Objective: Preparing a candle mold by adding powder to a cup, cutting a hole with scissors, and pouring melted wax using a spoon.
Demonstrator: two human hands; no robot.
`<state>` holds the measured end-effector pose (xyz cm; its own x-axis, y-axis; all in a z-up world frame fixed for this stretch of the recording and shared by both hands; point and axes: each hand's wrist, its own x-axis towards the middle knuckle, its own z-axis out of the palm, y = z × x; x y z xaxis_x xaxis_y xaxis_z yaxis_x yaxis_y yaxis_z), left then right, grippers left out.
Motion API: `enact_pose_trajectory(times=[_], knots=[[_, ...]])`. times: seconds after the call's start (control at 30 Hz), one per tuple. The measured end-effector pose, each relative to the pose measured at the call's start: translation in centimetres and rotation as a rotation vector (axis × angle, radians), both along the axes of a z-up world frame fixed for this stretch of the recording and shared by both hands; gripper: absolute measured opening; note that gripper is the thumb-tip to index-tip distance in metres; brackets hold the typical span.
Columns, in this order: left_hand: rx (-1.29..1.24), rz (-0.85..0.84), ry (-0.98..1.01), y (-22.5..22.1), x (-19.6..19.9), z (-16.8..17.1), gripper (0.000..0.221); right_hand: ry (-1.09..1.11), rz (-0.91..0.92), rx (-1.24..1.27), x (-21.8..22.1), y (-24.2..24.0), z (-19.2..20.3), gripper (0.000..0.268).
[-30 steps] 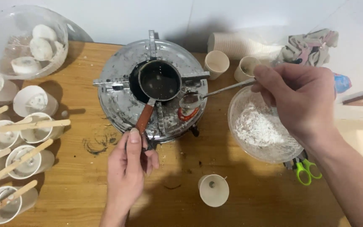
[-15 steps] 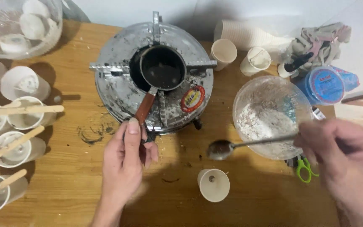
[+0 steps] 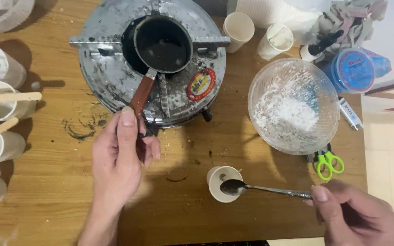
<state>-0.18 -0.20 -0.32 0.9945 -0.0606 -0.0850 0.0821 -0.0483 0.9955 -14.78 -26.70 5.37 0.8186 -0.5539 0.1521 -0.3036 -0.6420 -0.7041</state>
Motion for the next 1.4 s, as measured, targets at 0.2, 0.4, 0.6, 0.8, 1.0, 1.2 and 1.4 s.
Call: enact_pose_trajectory(times=[0.2,0.4,0.6,0.8,1.0,1.2,1.4], knots=[[-0.035,0.012,-0.005,-0.1,0.0,-0.4,0.040,-0.011,-0.028,-0.014,0.0,0.9,-0.2,0.040],[-0.045,0.016,-0.012,-0.2,0.0,-0.5,0.041,0.049,-0.169,0.093,-0.7,0.6,-1.1,0.046],[-0.030,0.032,0.013,-0.5,0.1,-0.5,0.042,-0.010,-0.158,0.098,-3.3,-0.5,-3.1,0.034],[-0.028,0.042,0.032,-0.6,0.1,-0.2,0.043,-0.021,-0.065,0.007,-2.5,0.7,-0.7,0.032],[-0.039,0.038,-0.012,-0.5,0.0,-0.6,0.042,0.046,0.059,-0.211,-3.0,-0.1,-0.4,0.034],[-0.005,0.033,-0.003,-0.6,0.1,-0.4,0.044,0.118,0.041,-0.259,-3.0,0.0,0.1,0.039],[-0.020,0.044,-0.035,-0.6,0.0,-0.8,0.042,-0.028,0.138,-0.176,-3.9,-2.3,-1.9,0.029]])
